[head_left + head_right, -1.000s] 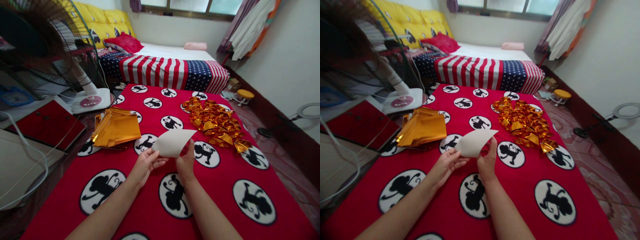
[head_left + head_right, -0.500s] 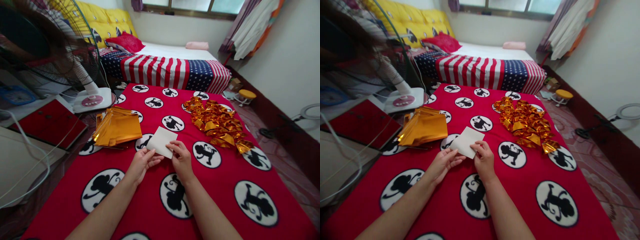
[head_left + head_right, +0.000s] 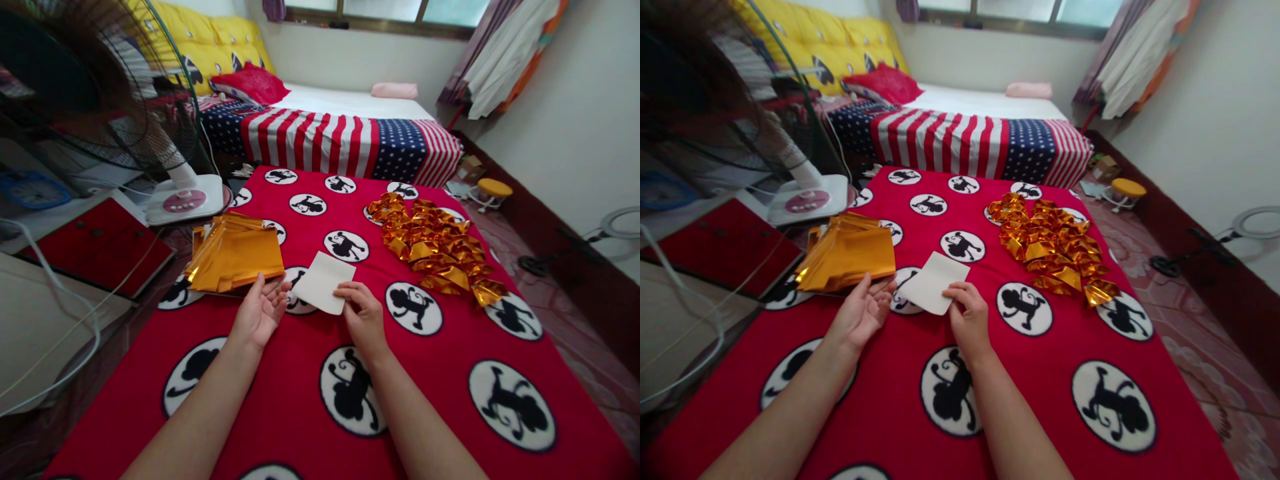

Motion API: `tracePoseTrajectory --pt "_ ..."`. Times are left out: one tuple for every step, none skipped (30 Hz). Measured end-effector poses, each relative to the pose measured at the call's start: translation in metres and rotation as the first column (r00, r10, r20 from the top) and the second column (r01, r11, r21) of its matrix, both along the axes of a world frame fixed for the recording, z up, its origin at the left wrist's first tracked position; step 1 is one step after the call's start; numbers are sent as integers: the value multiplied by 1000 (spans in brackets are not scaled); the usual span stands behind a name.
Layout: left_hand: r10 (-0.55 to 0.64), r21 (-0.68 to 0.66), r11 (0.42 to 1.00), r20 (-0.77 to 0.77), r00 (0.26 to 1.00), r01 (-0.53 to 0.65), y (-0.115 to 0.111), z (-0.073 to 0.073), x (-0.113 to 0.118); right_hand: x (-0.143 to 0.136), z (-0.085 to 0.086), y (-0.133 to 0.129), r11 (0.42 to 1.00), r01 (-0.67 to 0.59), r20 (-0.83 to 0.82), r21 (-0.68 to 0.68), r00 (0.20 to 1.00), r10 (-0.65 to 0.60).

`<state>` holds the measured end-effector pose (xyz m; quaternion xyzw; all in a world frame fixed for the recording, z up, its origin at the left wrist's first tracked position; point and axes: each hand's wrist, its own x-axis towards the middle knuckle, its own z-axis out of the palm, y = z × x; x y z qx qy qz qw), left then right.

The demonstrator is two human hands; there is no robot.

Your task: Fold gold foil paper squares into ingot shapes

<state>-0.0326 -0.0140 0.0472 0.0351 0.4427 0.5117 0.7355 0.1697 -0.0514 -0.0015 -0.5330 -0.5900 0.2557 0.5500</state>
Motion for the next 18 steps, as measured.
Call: tracePoseTrajectory --pt "7 -13 1000 17 1000 -7 2 3 -2 0 0 0 1000 0 4 -6 1000 0" --pt "15 -20 1000 23 1000 -14 4 5 -3 0 -1 0 1000 -1 9 -12 1000 1" --pt "22 -23 1000 17 1000 -21 5 8 -5 1 -2 0 1000 -1 12 -17 1000 1" --pt "19 -30 999 -3 1000 -19 6 11 -6 1 -2 0 1000 0 15 -20 1000 0" --pt "13 -32 999 -39 999 -14 6 13 -7 1 -2 0 1000 0 18 -22 1000 0" --pt "2 -27 1000 -90 996 -4 5 15 -9 1 -2 0 1000 0 20 -23 1000 0" --pt "-11 -13 1000 -153 988 9 5 16 -11 1 -2 0 1000 0 21 -24 1000 1" --pt "-15 19 1000 -225 974 20 4 16 -14 1 -2 0 1000 0 20 -24 1000 0" --pt "-14 59 998 -299 954 33 4 16 -17 1 -1 0 1000 -1 18 -22 1000 1" --pt "-2 103 994 -372 928 43 4 15 -22 1 0 0 1000 -1 16 -19 1000 2" --pt "15 143 988 -433 901 53 4 14 -27 1 0 0 1000 -2 16 -16 1000 2" --pt "30 155 987 -485 874 52 5 14 -32 1 1 1 1000 0 16 -12 1000 1" --pt "30 153 987 -515 857 57 6 13 -37 0 1 1 1000 -1 18 -9 1000 1" --pt "16 126 990 -531 847 60 8 13 -43 0 1 1 1000 -2 22 -5 1000 2" --pt "-2 95 993 -537 844 63 10 13 -48 0 0 1 1000 -3 27 -3 1000 3" --pt "-24 65 995 -531 847 69 11 13 -53 0 -1 1 1000 -5 34 -2 999 5" --pt "-46 34 997 -519 853 75 13 14 -57 0 -2 1 1000 -10 44 -1 999 10" --pt "-59 8 997 -510 858 74 14 14 -61 0 -2 1 1000 -15 56 -1 998 15"
